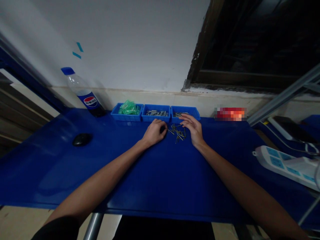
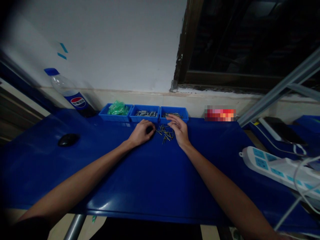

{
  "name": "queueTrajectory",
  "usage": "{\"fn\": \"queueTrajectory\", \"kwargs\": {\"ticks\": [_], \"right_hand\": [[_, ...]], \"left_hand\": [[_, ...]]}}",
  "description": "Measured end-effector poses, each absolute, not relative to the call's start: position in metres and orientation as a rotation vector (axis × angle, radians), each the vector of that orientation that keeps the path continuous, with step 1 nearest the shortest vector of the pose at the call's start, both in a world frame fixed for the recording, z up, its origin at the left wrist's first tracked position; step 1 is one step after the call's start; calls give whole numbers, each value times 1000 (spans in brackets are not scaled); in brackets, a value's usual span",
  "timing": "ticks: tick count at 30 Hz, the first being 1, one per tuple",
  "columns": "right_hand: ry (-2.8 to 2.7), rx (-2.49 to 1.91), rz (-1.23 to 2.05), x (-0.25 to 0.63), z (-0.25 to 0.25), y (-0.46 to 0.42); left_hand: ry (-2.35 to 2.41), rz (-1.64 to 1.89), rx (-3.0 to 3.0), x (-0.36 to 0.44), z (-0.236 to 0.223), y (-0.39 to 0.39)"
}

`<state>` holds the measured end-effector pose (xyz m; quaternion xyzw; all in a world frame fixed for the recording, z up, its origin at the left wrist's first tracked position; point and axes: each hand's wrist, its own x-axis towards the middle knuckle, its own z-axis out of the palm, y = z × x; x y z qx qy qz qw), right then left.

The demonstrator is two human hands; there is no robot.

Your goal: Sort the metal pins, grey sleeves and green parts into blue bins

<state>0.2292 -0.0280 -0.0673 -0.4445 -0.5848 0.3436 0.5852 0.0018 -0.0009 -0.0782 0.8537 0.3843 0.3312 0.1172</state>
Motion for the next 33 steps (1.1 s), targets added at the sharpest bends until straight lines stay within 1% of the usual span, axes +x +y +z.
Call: {"fn": "queueTrajectory", "kwargs": {"ticks": [9,20,23,26,30,33], "right_hand": [[-1296,-1014,853,228,-66,-28],[-1344,-1036,809,229,-67,-29],[-1322,-1025,811,228,-67,-29],[-1353,-1035,779,227,-71,-27],[-1514,-1065,716,225,-75,-28],[-1653,-1068,717,222,-73,-32]], "left_hand": [[1110,932,2532,3,-76,-4],[1157,907,2534,5,-78,-1],[1125,970,2469,4,-76,-1],[1048,1090,2285,2,-74,0],[935,1238,1998,1,-74,3],[872,1268,1896,1,-76,6]]}}
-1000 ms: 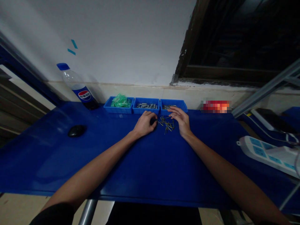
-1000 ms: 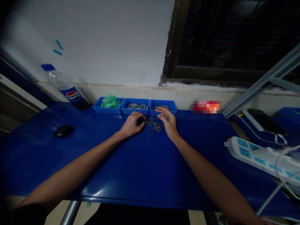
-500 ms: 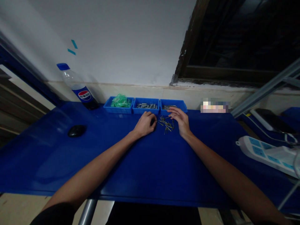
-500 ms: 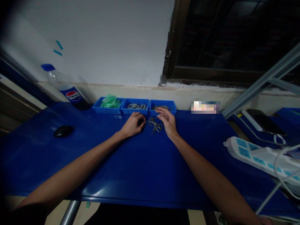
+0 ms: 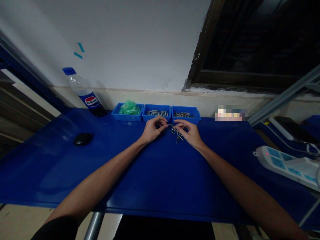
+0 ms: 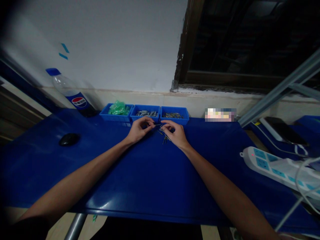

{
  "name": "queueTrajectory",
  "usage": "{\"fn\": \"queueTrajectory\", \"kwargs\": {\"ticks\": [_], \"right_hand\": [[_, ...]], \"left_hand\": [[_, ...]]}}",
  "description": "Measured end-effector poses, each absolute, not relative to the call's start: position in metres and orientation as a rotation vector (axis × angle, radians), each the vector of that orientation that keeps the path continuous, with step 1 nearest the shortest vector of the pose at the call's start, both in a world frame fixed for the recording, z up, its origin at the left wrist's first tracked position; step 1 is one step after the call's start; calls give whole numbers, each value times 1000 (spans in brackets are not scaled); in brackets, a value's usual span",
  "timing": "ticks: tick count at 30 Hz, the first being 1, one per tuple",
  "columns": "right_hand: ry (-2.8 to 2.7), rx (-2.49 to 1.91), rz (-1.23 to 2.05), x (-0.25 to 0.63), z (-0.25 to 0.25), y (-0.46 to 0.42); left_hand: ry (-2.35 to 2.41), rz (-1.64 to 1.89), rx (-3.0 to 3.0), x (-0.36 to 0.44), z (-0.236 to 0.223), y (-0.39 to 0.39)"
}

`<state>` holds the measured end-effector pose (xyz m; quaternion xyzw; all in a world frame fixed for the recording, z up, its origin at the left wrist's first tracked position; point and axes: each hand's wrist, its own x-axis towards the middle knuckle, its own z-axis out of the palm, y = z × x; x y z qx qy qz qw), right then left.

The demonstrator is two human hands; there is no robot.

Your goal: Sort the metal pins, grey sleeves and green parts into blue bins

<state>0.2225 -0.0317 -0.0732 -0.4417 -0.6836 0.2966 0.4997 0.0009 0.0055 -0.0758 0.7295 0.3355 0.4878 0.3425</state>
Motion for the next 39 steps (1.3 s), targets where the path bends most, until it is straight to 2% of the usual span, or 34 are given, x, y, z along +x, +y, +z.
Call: {"fn": "queueTrajectory", "kwargs": {"ticks": [16,25,34,39], "right_hand": [[-1548,-964,1013,225,-73,-30],[-1257,-992,742,232,-73,-27],[-1293,-1023,748,231,-74,-28],[-1321,-1034,770,230,-72,-29]], "left_hand": [[803,1237,1967,1,-76,3],[908,972,2434,2,-74,0],[891,782,2565,3,-79,3],[893,791,2527,3,-77,2]]}}
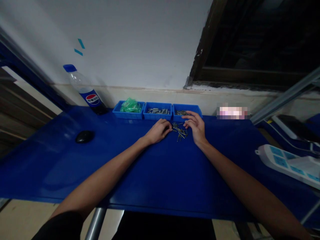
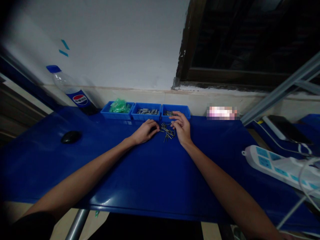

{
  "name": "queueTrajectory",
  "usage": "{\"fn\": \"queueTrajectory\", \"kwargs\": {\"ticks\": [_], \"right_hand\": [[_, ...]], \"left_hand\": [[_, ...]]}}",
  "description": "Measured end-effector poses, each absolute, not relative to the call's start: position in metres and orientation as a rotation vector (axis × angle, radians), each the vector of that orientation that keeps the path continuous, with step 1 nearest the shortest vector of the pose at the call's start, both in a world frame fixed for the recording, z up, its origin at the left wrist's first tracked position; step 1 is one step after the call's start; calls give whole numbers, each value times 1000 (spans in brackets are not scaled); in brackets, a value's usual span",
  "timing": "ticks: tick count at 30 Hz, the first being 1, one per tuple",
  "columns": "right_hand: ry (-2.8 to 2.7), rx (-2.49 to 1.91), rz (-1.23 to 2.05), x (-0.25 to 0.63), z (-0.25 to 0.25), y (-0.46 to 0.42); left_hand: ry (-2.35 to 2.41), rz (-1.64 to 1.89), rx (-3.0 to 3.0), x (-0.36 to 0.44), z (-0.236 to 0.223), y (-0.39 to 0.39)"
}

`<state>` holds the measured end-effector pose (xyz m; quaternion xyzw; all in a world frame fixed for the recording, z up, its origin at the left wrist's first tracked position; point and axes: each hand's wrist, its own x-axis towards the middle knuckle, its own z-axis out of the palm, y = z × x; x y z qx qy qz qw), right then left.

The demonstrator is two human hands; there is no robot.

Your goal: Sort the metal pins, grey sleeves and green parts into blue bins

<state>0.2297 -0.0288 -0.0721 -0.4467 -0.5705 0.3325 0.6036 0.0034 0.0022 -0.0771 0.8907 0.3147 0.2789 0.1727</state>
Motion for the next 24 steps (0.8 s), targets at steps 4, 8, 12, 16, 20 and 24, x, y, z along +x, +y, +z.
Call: {"fn": "queueTrajectory", "kwargs": {"ticks": [4,8,12,16,20,24], "right_hand": [[-1337,-1037,778,229,-70,-30],[-1339,-1027,807,228,-71,-29],[-1409,-1047,833,226,-75,-28],[-1551,-1057,811,223,-74,-31],[-1641,-1012,904,222,-71,-35],[-1627,-970,981,224,-69,-35]], "left_hand": [[903,868,2312,3,-76,2],[859,965,2002,1,-78,5],[791,1037,1759,0,-79,9],[775,1083,1660,-1,-78,11],[795,1103,1614,-2,-78,11],[811,1108,1626,0,-78,10]]}}
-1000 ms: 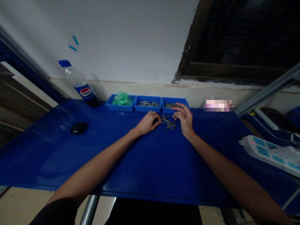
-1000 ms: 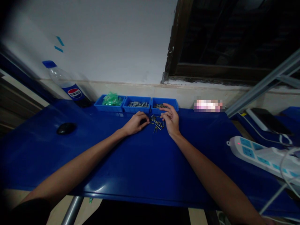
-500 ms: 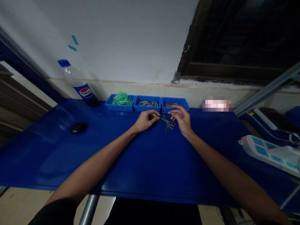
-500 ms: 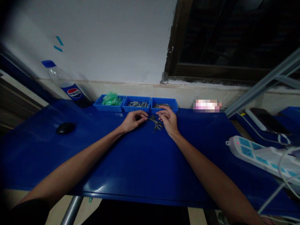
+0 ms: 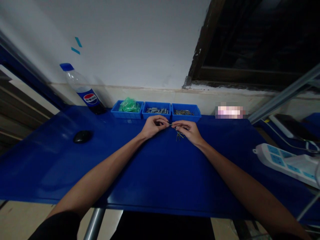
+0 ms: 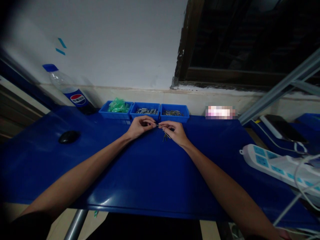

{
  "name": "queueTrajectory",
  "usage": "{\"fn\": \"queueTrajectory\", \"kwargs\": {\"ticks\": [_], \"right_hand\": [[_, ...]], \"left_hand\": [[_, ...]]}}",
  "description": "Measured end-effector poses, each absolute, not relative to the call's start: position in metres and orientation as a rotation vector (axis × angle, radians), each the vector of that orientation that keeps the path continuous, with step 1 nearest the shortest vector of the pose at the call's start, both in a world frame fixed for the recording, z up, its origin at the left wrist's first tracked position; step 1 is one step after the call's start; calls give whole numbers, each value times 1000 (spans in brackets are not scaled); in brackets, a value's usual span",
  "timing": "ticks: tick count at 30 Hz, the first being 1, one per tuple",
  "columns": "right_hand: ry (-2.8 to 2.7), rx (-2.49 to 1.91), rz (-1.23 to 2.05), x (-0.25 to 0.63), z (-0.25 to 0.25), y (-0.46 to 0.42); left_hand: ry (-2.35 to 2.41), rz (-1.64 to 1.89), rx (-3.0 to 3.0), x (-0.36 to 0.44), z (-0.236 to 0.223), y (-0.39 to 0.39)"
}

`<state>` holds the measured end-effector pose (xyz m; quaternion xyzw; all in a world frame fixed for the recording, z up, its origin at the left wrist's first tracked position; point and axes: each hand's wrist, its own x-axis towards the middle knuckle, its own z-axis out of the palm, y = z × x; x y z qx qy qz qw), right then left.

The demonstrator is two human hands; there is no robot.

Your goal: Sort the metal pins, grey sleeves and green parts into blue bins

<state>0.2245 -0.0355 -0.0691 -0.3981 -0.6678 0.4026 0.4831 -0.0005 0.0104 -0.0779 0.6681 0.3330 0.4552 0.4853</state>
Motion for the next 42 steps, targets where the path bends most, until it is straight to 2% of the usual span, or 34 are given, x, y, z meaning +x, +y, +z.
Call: {"fn": "queueTrajectory", "kwargs": {"ticks": [17,24,32,42], "right_hand": [[-1533,-944,1045,226,-67,-35],[-1392,-965,863,229,-70,-33],[-1261,-986,771,233,-72,-29],[-1255,-1027,792,232,-70,-28]], "left_hand": [[831,1103,1760,1,-77,6],[984,1074,2210,0,-71,0],[632,788,2659,5,-74,-2],[851,905,2604,3,-76,-2]]}}
